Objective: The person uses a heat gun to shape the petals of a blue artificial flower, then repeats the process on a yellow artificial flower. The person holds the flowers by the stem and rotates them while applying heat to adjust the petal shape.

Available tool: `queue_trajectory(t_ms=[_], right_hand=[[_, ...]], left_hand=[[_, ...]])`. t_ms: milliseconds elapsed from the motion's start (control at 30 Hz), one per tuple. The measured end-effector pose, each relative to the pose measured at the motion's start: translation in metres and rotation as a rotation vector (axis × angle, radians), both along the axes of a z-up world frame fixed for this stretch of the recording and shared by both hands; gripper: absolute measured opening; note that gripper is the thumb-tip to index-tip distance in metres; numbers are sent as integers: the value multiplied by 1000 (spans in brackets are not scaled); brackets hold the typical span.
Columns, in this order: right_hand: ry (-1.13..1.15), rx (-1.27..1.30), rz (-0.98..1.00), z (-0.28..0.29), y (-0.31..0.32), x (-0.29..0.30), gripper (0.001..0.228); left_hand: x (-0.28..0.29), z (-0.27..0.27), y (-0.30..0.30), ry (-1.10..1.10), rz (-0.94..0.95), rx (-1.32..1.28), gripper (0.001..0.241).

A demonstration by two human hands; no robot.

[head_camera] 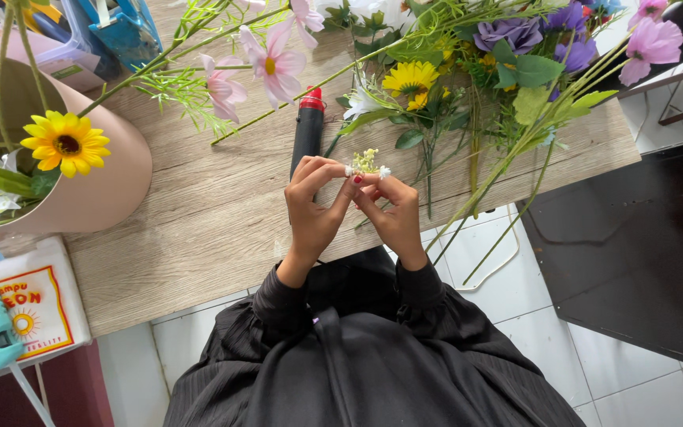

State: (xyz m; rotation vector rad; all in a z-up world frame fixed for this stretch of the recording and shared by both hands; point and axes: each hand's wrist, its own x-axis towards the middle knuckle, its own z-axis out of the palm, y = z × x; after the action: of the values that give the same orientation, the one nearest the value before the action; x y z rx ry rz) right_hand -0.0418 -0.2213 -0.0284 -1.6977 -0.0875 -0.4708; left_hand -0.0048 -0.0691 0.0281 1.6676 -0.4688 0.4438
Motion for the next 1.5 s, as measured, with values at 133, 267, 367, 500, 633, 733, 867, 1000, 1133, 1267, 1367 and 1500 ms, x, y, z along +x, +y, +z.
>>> queue_trajectory(t_ms=[133, 267, 367, 500, 633, 733, 867, 1000, 1133, 1267, 1367, 1500], right_hand=[[-16, -49, -17, 29, 7, -3, 20], [-166, -126, -68, 74, 16, 0, 25], [-257, -228, -12, 73, 28, 4, 18], [-339, -294, 78, 98, 75, 8, 14], [-385, -319, 160, 129, 121, 23, 8], [-429, -198, 154, 136, 158, 43, 12], [-577, -31, 160, 151, 225, 68, 23], [-688, 7, 249, 155, 284, 89, 32], [-695, -84, 310, 133, 317, 107, 9], [-557, -368, 306, 93, 321, 124, 14], [-399, -521, 326, 72, 315, 124, 13], [-287, -639, 420, 92, 311, 115, 11]], left_hand=[[-3, 10, 7, -30, 16, -19, 10], [-5, 17, 22, -129, 43, 47, 10], [-12, 22, 46, -187, 92, 73, 9], [-31, 41, 99, -234, 203, 85, 5], [-49, 18, 176, -246, 337, 118, 25], [-56, -19, 235, -282, 525, 165, 33], [-57, -72, 283, -360, 771, 235, 36], [-51, -126, 297, -431, 875, 258, 33], [-47, -137, 297, -486, 889, 223, 32], [-47, -118, 302, -478, 862, 235, 28], [-49, -119, 304, -474, 840, 246, 25], [-45, -122, 306, -450, 809, 254, 22]])
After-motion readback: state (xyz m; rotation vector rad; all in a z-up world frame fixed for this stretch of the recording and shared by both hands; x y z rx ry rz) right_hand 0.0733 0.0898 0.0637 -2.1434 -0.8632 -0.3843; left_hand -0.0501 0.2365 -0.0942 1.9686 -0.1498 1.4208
